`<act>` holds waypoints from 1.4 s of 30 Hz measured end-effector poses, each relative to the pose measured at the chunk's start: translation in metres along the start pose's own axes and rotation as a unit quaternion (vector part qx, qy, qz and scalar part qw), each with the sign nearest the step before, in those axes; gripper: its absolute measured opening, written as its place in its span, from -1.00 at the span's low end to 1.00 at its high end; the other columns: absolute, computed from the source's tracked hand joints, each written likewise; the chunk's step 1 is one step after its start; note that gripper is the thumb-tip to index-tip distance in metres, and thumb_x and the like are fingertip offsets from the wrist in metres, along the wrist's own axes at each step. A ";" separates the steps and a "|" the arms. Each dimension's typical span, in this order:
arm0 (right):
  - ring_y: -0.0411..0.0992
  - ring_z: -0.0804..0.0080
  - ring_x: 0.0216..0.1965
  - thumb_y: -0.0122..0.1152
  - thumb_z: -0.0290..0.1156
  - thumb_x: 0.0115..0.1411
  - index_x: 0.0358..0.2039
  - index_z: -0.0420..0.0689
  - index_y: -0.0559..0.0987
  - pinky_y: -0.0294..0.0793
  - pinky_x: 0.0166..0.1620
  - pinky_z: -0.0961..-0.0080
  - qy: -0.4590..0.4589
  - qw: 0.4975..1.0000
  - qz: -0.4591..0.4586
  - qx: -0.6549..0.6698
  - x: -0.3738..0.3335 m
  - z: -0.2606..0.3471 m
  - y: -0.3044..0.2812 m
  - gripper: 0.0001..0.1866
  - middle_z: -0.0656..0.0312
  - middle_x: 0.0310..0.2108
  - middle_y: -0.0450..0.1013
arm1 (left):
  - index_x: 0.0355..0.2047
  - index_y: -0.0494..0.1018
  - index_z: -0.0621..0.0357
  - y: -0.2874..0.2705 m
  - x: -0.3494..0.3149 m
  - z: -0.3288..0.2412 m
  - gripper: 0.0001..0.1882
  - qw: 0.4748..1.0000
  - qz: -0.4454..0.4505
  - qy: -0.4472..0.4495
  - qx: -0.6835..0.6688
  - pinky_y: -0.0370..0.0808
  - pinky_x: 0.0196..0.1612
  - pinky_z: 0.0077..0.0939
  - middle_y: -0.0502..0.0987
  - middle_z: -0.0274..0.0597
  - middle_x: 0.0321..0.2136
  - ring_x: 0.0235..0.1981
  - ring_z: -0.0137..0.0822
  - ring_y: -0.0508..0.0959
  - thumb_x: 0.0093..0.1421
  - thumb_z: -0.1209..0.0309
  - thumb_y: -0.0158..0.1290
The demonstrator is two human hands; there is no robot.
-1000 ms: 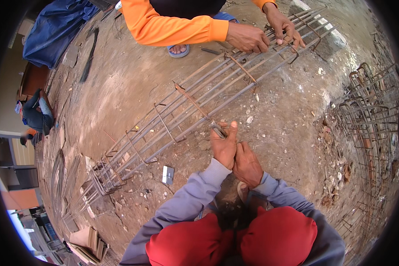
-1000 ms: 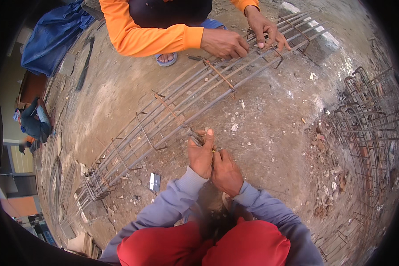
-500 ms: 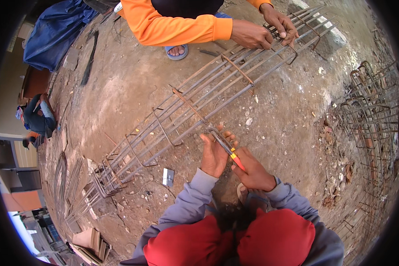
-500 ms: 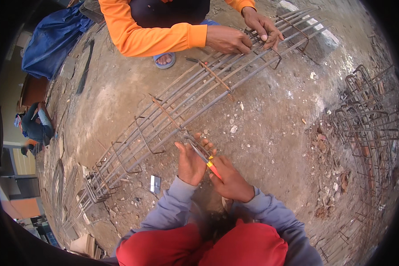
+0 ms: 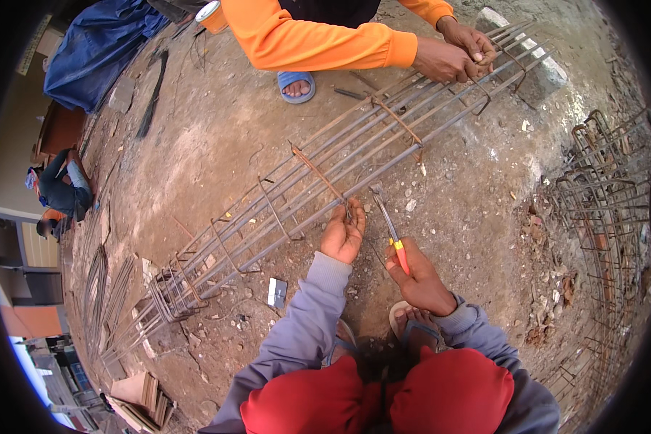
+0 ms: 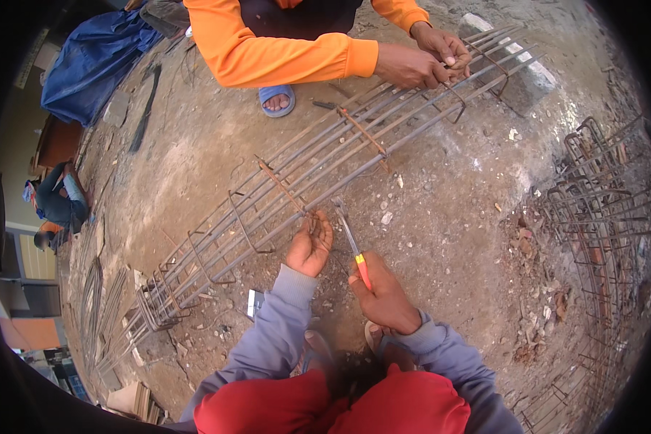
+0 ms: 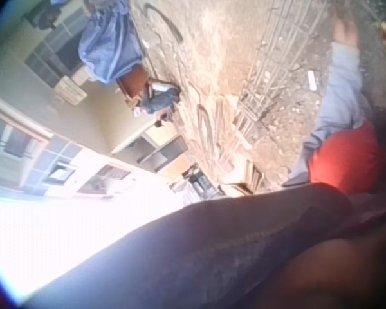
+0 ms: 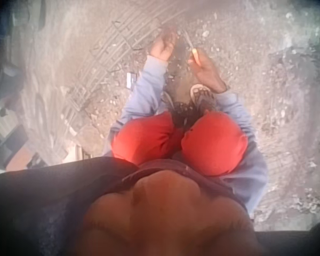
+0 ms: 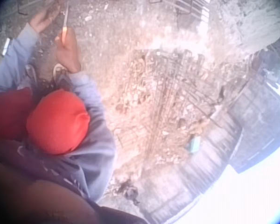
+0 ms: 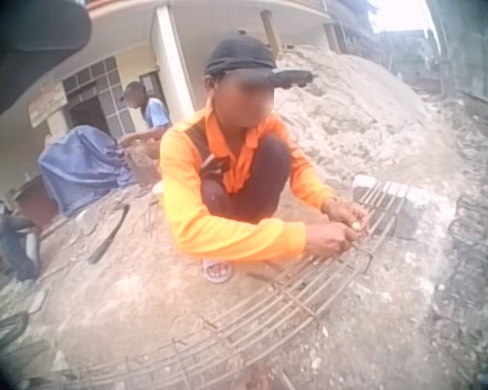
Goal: The person assembles a rebar cage by tying steel bars together with wire using pliers. They work alongside another person, repeatedly wrapping and twisting wire to secure the rebar grid.
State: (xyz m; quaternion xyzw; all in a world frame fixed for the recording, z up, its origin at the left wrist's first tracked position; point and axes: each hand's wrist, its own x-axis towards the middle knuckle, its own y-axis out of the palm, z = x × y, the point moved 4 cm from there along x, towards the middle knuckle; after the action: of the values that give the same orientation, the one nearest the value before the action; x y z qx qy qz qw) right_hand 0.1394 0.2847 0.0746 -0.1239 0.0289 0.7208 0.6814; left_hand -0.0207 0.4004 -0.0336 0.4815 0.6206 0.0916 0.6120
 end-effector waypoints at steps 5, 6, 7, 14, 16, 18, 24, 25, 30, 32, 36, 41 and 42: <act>0.41 -0.08 -0.16 0.16 -0.54 0.24 -0.13 -0.22 0.40 0.41 -0.09 0.19 -0.048 0.998 -0.001 -0.047 -0.003 0.011 0.011 -0.79 -0.07 -0.23 0.36 | 0.05 0.39 0.17 0.001 0.004 0.000 -0.80 1.000 -0.013 -0.009 0.005 0.62 -0.17 -0.43 0.55 -0.18 -0.22 -0.23 -0.35 0.57 0.51 0.42 -0.15; 0.41 -0.11 -0.15 0.16 -0.54 0.23 -0.13 -0.22 0.40 0.41 -0.09 0.18 -0.043 0.998 -0.018 -0.049 -0.003 0.010 0.011 -0.78 -0.08 -0.22 0.36 | 0.08 0.39 0.16 -0.003 0.008 -0.001 -0.77 1.000 -0.019 0.000 0.023 0.62 -0.17 -0.43 0.55 -0.18 -0.21 -0.24 -0.35 0.57 0.51 0.43 -0.16; 0.41 -0.12 -0.15 0.16 -0.55 0.23 -0.12 -0.23 0.40 0.41 -0.08 0.18 -0.055 0.997 -0.002 -0.052 -0.003 0.012 0.013 -0.78 -0.09 -0.21 0.35 | 0.12 0.39 0.15 -0.009 0.013 -0.002 -0.74 0.999 -0.024 0.009 0.041 0.62 -0.18 -0.42 0.55 -0.18 -0.21 -0.25 -0.35 0.56 0.51 0.44 -0.17; 0.41 -0.13 -0.12 0.15 -0.57 0.21 -0.10 -0.24 0.41 0.42 -0.06 0.18 -0.071 0.997 0.018 -0.038 -0.004 0.012 0.015 -0.75 -0.10 -0.19 0.35 | 0.35 0.28 0.06 -0.003 0.007 -0.005 -0.57 0.996 0.005 0.010 0.084 0.62 -0.18 -0.42 0.54 -0.22 -0.23 -0.28 -0.37 0.55 0.52 0.45 -0.27; 0.41 -0.13 -0.12 0.15 -0.58 0.20 -0.09 -0.23 0.42 0.42 -0.06 0.17 -0.075 0.996 0.029 -0.043 -0.004 0.013 0.015 -0.74 -0.10 -0.19 0.36 | 0.31 0.33 0.08 -0.005 0.009 -0.006 -0.57 0.998 0.038 0.002 0.052 0.62 -0.18 -0.44 0.55 -0.23 -0.24 -0.28 -0.39 0.55 0.50 0.49 -0.25; 0.41 -0.12 -0.12 0.15 -0.58 0.20 -0.09 -0.22 0.42 0.42 -0.06 0.18 -0.079 0.995 0.026 -0.056 -0.003 0.012 0.014 -0.74 -0.09 -0.19 0.36 | 0.30 0.35 0.10 -0.001 0.007 -0.006 -0.58 0.998 0.033 0.006 0.045 0.62 -0.18 -0.45 0.55 -0.23 -0.25 -0.28 -0.41 0.55 0.47 0.51 -0.22; 0.41 -0.12 -0.14 0.15 -0.58 0.18 -0.10 -0.22 0.43 0.41 -0.06 0.16 -0.055 0.996 0.058 -0.031 -0.001 0.010 0.013 -0.74 -0.08 -0.19 0.35 | 0.27 0.37 0.13 -0.014 0.012 -0.010 -0.57 0.996 0.081 -0.013 0.037 0.62 -0.19 -0.46 0.55 -0.22 -0.25 -0.28 -0.41 0.55 0.42 0.54 -0.15; 0.41 -0.12 -0.14 0.15 -0.58 0.18 -0.10 -0.22 0.42 0.41 -0.06 0.16 -0.054 0.997 0.044 -0.025 -0.001 0.010 0.013 -0.74 -0.07 -0.19 0.35 | 0.27 0.37 0.13 -0.017 0.014 -0.011 -0.57 0.997 0.060 -0.006 0.041 0.61 -0.19 -0.45 0.55 -0.22 -0.26 -0.28 -0.40 0.55 0.42 0.54 -0.15; 0.41 -0.12 -0.14 0.12 -0.61 0.16 -0.09 -0.23 0.42 0.41 -0.07 0.16 -0.092 0.994 0.032 -0.050 -0.003 0.002 0.020 -0.73 -0.08 -0.20 0.35 | 0.29 0.36 0.12 -0.004 0.006 -0.009 -0.56 0.996 0.064 -0.007 0.057 0.60 -0.20 -0.43 0.52 -0.25 -0.27 -0.30 -0.40 0.52 0.43 0.53 -0.17; 0.41 -0.15 -0.14 0.11 -0.62 0.16 -0.09 -0.23 0.41 0.41 -0.07 0.15 -0.092 0.995 0.013 -0.034 -0.003 0.004 0.018 -0.72 -0.09 -0.20 0.35 | 0.32 0.33 0.11 -0.003 0.005 -0.010 -0.55 0.994 0.000 0.014 0.105 0.60 -0.20 -0.43 0.51 -0.27 -0.27 -0.31 -0.40 0.51 0.44 0.52 -0.18; 0.40 -0.19 -0.13 0.09 -0.64 0.14 -0.10 -0.25 0.42 0.41 -0.07 0.14 -0.092 0.994 0.033 -0.044 -0.003 0.004 0.019 -0.72 -0.11 -0.19 0.35 | 0.32 0.32 0.12 -0.011 0.009 -0.013 -0.54 0.997 0.042 0.010 0.057 0.60 -0.20 -0.42 0.52 -0.27 -0.27 -0.29 -0.38 0.54 0.44 0.52 -0.19; 0.40 -0.18 -0.13 0.08 -0.64 0.13 -0.10 -0.24 0.42 0.42 -0.07 0.13 -0.087 0.995 0.021 -0.041 -0.002 0.005 0.021 -0.72 -0.12 -0.19 0.36 | 0.30 0.33 0.16 -0.017 0.015 -0.014 -0.54 0.994 0.033 0.004 0.104 0.61 -0.19 -0.39 0.54 -0.24 -0.30 -0.28 -0.35 0.56 0.42 0.54 -0.19; 0.41 -0.18 -0.13 0.08 -0.64 0.13 -0.11 -0.24 0.43 0.42 -0.07 0.13 -0.088 0.994 0.040 -0.046 -0.002 0.006 0.022 -0.72 -0.11 -0.19 0.36 | 0.27 0.36 0.18 -0.016 0.014 -0.014 -0.56 0.997 0.014 0.007 0.081 0.61 -0.19 -0.39 0.54 -0.23 -0.30 -0.28 -0.34 0.56 0.41 0.55 -0.19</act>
State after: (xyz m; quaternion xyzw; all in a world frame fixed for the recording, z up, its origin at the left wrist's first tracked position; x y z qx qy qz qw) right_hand 0.1171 0.2830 0.0780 -0.0900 -0.0595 0.7561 0.6455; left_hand -0.0369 0.4088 -0.0507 0.5375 0.6235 0.0526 0.5652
